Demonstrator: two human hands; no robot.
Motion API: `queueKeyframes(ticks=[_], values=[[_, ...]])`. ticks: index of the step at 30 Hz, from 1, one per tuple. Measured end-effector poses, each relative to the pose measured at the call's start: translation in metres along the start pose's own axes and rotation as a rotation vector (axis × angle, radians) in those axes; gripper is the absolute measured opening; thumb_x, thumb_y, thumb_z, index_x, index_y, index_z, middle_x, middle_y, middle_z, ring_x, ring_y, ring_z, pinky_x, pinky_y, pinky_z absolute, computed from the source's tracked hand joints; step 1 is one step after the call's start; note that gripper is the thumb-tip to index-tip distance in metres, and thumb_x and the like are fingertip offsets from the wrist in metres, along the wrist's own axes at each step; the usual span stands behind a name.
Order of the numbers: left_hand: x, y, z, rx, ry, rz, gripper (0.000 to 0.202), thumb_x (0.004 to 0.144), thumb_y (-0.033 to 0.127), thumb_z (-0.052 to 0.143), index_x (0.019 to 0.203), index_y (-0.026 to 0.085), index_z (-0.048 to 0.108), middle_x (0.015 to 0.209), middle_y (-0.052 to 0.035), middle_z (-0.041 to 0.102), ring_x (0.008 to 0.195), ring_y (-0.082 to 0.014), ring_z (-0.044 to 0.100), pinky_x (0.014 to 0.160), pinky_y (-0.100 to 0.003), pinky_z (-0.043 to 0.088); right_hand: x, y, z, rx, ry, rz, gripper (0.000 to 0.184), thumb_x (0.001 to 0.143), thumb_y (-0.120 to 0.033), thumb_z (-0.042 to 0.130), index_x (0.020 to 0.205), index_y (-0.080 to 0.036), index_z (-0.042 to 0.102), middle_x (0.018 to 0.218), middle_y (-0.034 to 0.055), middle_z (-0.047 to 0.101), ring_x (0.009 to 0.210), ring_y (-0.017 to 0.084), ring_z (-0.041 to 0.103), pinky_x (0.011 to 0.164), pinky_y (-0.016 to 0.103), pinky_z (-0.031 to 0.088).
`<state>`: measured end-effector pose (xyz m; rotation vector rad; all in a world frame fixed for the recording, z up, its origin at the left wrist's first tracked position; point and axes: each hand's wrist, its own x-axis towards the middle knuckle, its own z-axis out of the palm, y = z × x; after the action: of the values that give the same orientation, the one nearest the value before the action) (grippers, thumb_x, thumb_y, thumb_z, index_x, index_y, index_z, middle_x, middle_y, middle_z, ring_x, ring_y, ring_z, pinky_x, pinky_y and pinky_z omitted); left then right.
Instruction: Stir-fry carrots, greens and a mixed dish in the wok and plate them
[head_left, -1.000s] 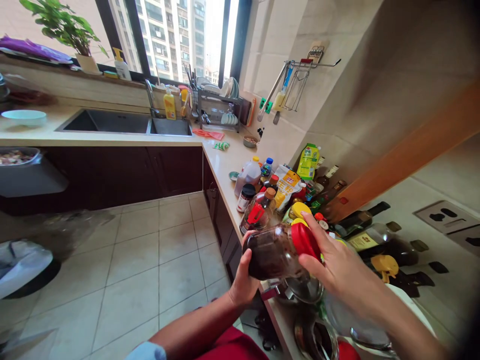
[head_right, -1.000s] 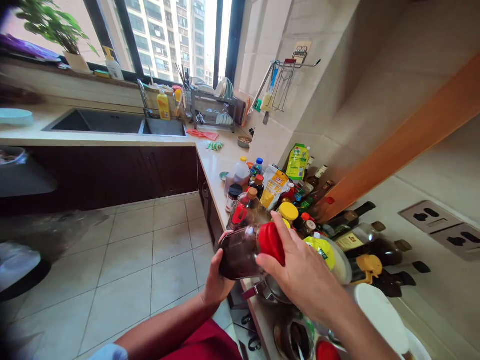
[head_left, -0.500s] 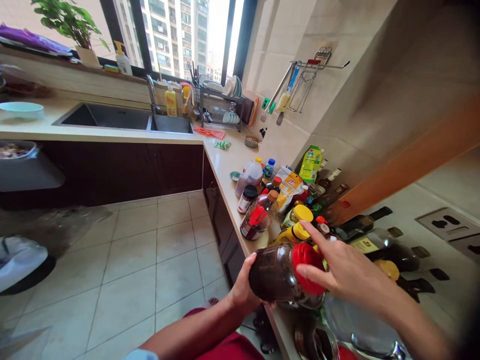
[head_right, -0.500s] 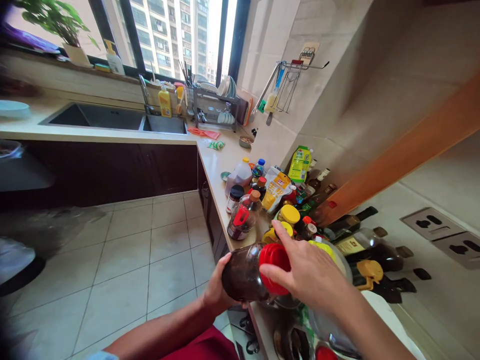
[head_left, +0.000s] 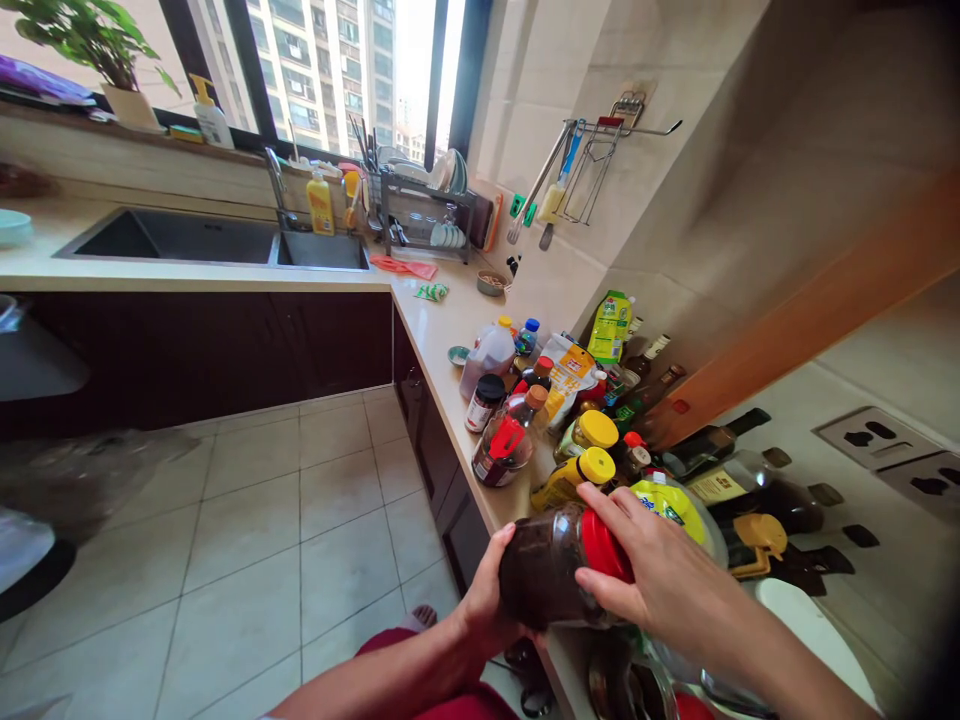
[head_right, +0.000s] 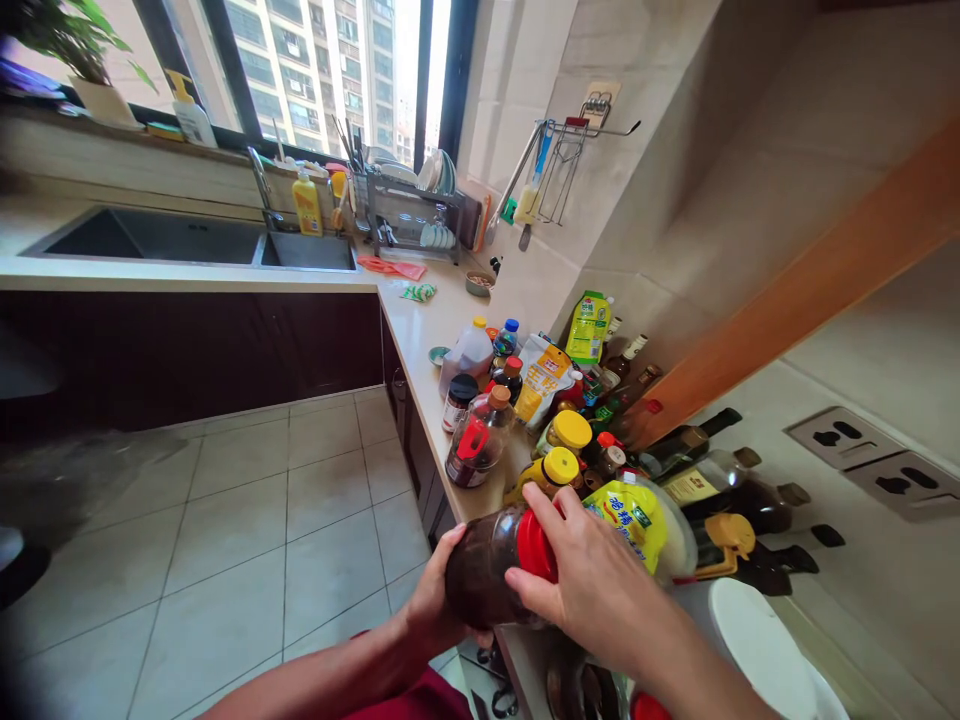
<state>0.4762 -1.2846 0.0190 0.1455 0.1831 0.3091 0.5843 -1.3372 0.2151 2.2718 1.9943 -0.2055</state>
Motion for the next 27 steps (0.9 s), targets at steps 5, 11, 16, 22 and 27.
queueKeyframes(ticks=[5,11,16,22,27], values=[[0.009,0.004,-0.002,-0.002,-0.047,0.098,0.065,0.085,0.063,0.037,0.111,0.011,0.065,0.075,-0.0113,0.072,0.054,-0.0203,0.063,0.044,-0.026,0.043,0.002,0.001,0.009,0.075,0.057,0.024,0.059,0.083,-0.042,0.05,0.137,-0.02,0.041,0.121,0.0141,0.052,0.1,0.024,0.06,0.088,0.041,0.048],[0.02,0.034,0.014,0.152,-0.295,0.044,0.072,0.081,0.072,0.034,0.13,0.022,0.051,0.124,-0.0154,0.059,0.101,-0.0299,0.062,0.065,-0.039,0.054,0.017,0.028,-0.024,0.221,0.232,0.012,0.053,0.078,-0.045,0.053,0.126,-0.021,0.048,0.12,0.0105,0.054,0.101,0.023,0.058,0.086,0.037,0.048],[0.021,0.045,-0.002,0.313,-0.02,0.221,0.064,0.08,0.069,0.043,0.129,0.029,0.042,0.119,-0.0124,0.056,0.095,-0.025,0.061,0.062,-0.033,0.052,0.058,0.058,-0.068,0.107,0.427,0.221,0.054,0.078,-0.053,0.046,0.121,-0.02,0.051,0.102,0.0095,0.062,0.087,0.025,0.059,0.079,0.039,0.046],[0.008,0.055,-0.048,0.365,0.209,0.158,0.049,0.082,0.062,0.05,0.106,0.019,0.053,0.093,-0.0079,0.065,0.07,-0.0151,0.064,0.055,-0.023,0.046,0.132,0.076,-0.071,-0.043,0.423,0.419,0.059,0.076,-0.055,0.048,0.122,-0.018,0.052,0.104,0.015,0.06,0.091,0.027,0.058,0.075,0.035,0.045],[0.002,0.076,-0.065,0.378,0.327,0.187,0.042,0.082,0.059,0.051,0.099,0.021,0.054,0.088,-0.004,0.066,0.069,-0.0129,0.063,0.055,-0.021,0.046,0.171,0.085,-0.057,-0.034,0.329,0.451,0.063,0.076,-0.06,0.047,0.122,-0.017,0.052,0.108,0.0163,0.061,0.097,0.028,0.058,0.077,0.034,0.044]])
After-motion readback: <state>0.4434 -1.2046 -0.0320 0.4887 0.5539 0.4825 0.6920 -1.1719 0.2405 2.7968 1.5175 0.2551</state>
